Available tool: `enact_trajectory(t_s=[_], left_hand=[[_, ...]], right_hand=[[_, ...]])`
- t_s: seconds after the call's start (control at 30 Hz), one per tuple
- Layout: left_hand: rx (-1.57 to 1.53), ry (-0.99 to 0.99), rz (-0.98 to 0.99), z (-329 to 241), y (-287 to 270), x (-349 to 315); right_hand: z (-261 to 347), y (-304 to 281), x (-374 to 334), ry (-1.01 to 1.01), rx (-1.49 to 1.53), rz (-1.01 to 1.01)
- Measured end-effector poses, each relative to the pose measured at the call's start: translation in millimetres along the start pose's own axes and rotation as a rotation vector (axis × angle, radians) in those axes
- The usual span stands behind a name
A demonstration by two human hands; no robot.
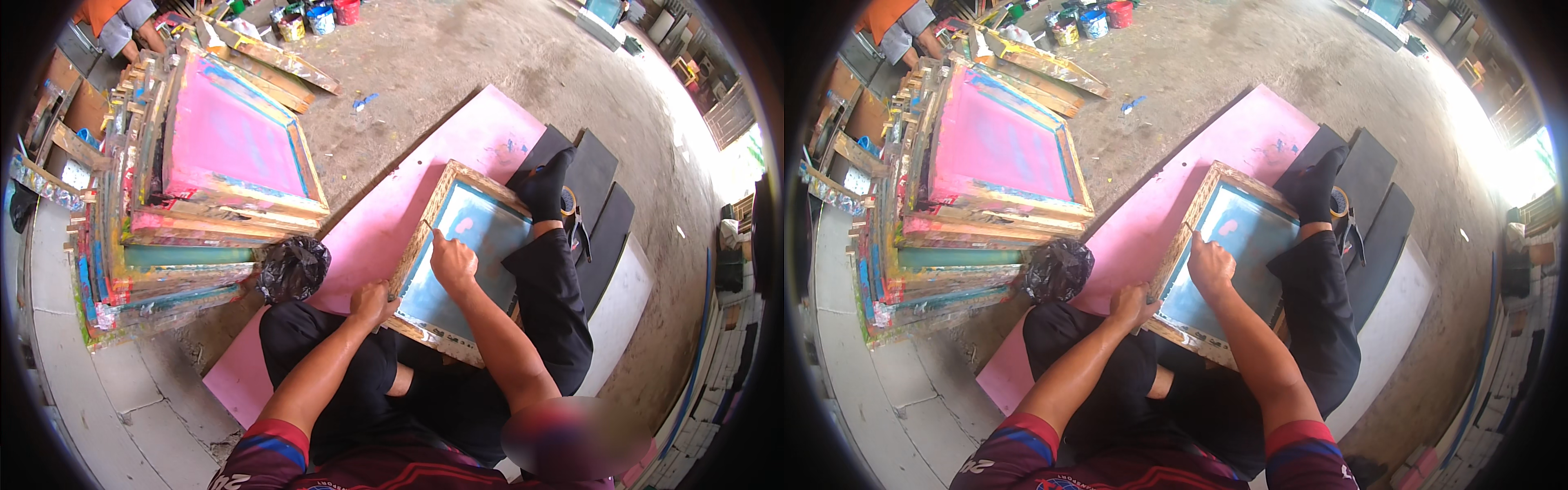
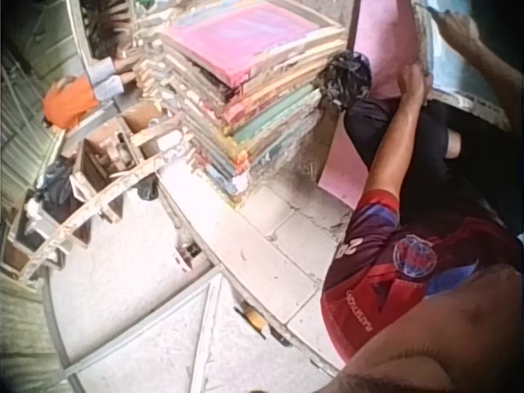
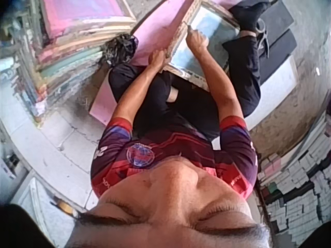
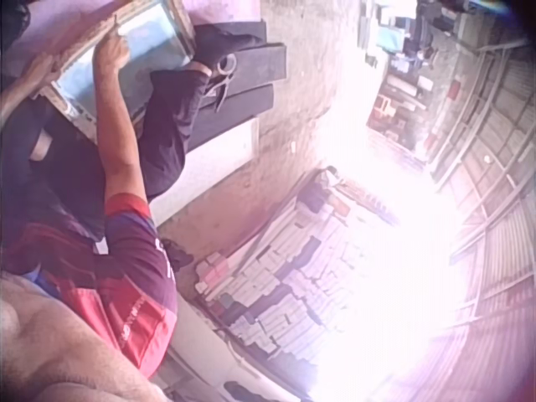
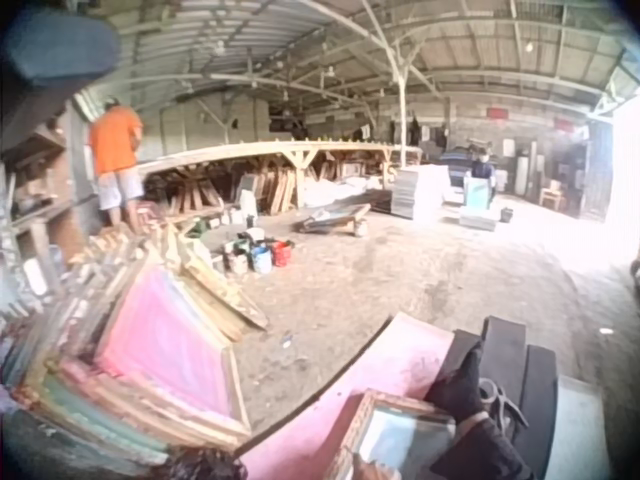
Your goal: The person scrapes the surface of a wooden frame with a small metal tool, removing residue or old paint. The person holds the frame steady with the left hand and works methodically along the edges.
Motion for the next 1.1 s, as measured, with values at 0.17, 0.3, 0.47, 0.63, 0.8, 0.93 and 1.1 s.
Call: enact_trajectory(t_s=[0.17, 0.3, 0.47, 0.63, 0.8, 0.93, 1.1], left_hand=[[0.023, 0.02, -0.027, 1.8, 1.9, 0.4], [0.018, 0.005, 0.007, 3.8, 3.5, 0.9], [0.019, -0.015, 0.049, -0.4, 2.6, 0.4], [0.013, -0.013, 0.055, 0.0, -1.6, 0.5], [0.004, -0.007, 0.029, -4.0, -7.8, -0.4], [-0.016, -0.029, 0.055, -6.1, -13.3, 0.0], [-0.023, -0.033, 0.046, -5.7, -9.3, 2.1]], right_hand=[[2.5, 1.4, 1.2, 0.01, -0.032, -0.029], [12.0, -0.6, -0.1, -0.004, -0.11, -0.017], [24.4, 6.9, -2.4, -0.061, -0.186, 0.014], [6.0, 7.9, -0.5, 0.066, 0.092, 0.048], [-15.2, 11.4, -5.7, 0.086, 0.275, -0.026], [-21.4, 8.8, -8.3, 0.087, 0.361, -0.053], [-42.0, 23.7, 1.0, 0.087, 0.55, -0.102]])
Point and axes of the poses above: each hand's wrist, its own x-axis towards the middle knuckle, its own y-axis out of the palm, z = x × y, the point moved 4 cm from there along x, towards the middle knuckle, and after that the axes turned 1 degree about -z, right-handed, at the moved point
